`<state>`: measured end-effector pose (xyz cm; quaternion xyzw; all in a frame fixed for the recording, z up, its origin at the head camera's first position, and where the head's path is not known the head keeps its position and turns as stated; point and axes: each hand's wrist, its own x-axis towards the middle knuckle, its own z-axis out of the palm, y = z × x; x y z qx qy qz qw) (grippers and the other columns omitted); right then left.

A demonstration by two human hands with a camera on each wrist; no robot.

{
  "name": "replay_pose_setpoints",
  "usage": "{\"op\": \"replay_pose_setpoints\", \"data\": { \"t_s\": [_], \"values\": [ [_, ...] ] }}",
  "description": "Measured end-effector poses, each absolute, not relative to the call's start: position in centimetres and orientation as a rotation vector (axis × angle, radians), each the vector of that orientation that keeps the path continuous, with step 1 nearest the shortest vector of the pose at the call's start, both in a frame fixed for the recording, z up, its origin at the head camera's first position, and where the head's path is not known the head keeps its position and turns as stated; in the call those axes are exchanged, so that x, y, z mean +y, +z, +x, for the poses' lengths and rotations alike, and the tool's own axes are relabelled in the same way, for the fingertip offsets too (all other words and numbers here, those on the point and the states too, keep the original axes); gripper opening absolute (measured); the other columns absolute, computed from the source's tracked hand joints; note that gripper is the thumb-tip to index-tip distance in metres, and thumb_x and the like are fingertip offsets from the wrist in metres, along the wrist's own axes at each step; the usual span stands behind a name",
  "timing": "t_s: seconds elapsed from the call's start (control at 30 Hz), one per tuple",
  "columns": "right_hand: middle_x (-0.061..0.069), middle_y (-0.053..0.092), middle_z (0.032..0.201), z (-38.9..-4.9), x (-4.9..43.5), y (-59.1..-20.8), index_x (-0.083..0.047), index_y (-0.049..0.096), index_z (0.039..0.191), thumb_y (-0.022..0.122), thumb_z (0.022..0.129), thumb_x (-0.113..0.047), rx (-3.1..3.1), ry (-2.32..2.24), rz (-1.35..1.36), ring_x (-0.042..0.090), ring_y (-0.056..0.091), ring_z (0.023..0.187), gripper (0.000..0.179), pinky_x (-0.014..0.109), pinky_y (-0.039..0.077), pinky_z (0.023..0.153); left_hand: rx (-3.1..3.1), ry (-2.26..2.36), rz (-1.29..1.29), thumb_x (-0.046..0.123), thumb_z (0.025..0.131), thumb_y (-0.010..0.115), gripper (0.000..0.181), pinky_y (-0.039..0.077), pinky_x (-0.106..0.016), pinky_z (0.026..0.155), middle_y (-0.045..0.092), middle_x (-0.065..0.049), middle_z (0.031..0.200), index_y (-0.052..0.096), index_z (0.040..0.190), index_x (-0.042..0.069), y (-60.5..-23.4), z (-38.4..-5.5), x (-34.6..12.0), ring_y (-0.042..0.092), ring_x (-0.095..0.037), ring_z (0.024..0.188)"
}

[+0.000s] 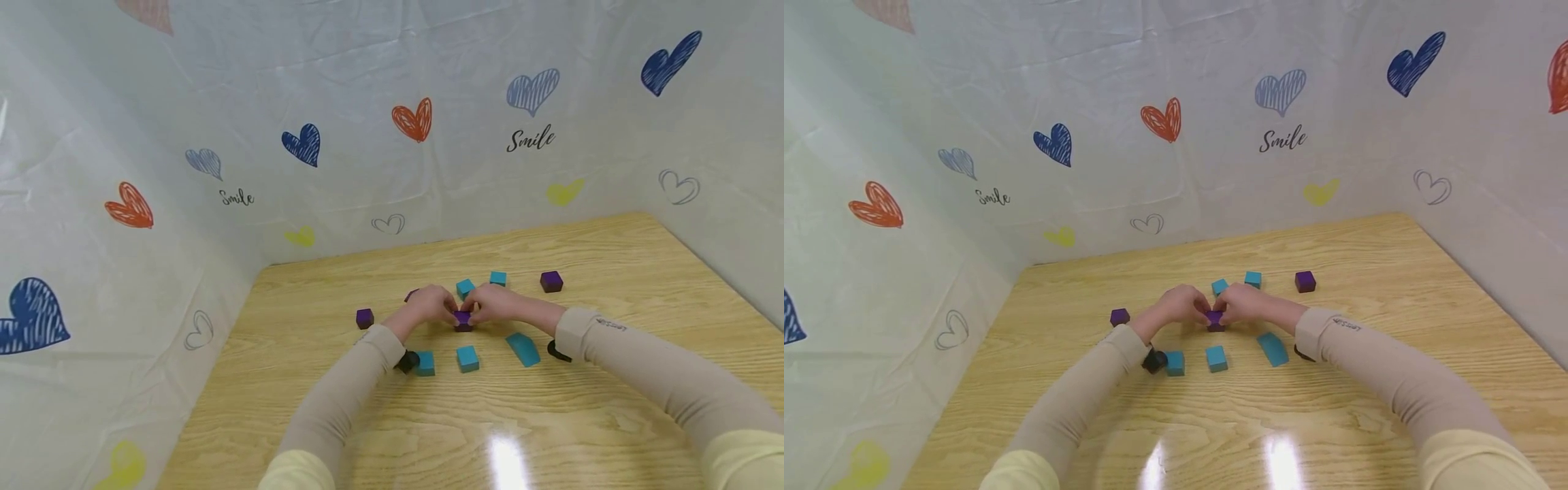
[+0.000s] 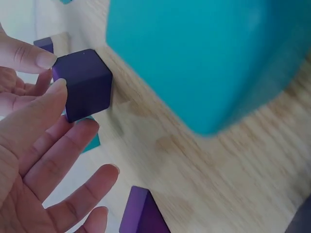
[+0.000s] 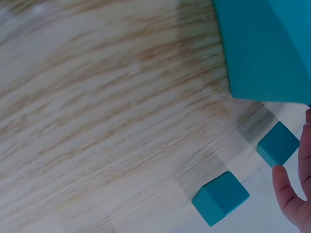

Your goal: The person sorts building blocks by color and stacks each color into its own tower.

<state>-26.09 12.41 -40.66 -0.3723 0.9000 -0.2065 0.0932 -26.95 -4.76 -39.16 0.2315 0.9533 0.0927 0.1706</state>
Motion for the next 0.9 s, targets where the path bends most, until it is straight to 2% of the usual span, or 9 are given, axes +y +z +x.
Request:
{"op": "replay_pose_setpoints", "data": {
  "t_s": [0.17,0.47,0.9],
  "values": [
    [0.004,0.068,0.086,-26.2,12.1,-40.6,-0.002,0.07,0.099,0.069,0.078,-0.01,2.672,-0.633,-1.092,0.003,0.053,0.063,0.022,0.019,0.045,0.058,2.709,0.223,0.616,0.035,0.077,0.073,0.025,0.044,-0.024,0.067,0.067,0.008,0.093,0.071,0.097,0.019,-39.0,-27.0,-5.0,0.057,-0.008,0.081],
    [0.006,0.069,0.089,-26.4,11.5,-40.4,-0.002,0.07,0.098,0.068,0.079,-0.011,2.683,-0.601,-1.067,0.007,0.055,0.07,0.021,0.021,0.046,0.062,2.712,0.26,0.634,0.033,0.077,0.074,0.026,0.045,-0.023,0.073,0.068,0.007,0.091,0.071,0.097,0.017,-39.2,-27.2,-5.6,0.059,-0.009,0.084],
    [0.006,0.068,0.091,-26.7,11.4,-40.5,-0.001,0.069,0.1,0.069,0.08,-0.01,2.627,-0.665,-1.045,0.009,0.058,0.074,0.022,0.021,0.047,0.064,2.681,0.344,0.679,0.029,0.077,0.074,0.02,0.044,-0.021,0.068,0.069,0.005,0.087,0.071,0.092,0.015,-39.3,-27.3,-6.1,0.057,-0.008,0.074]
  ]
}}
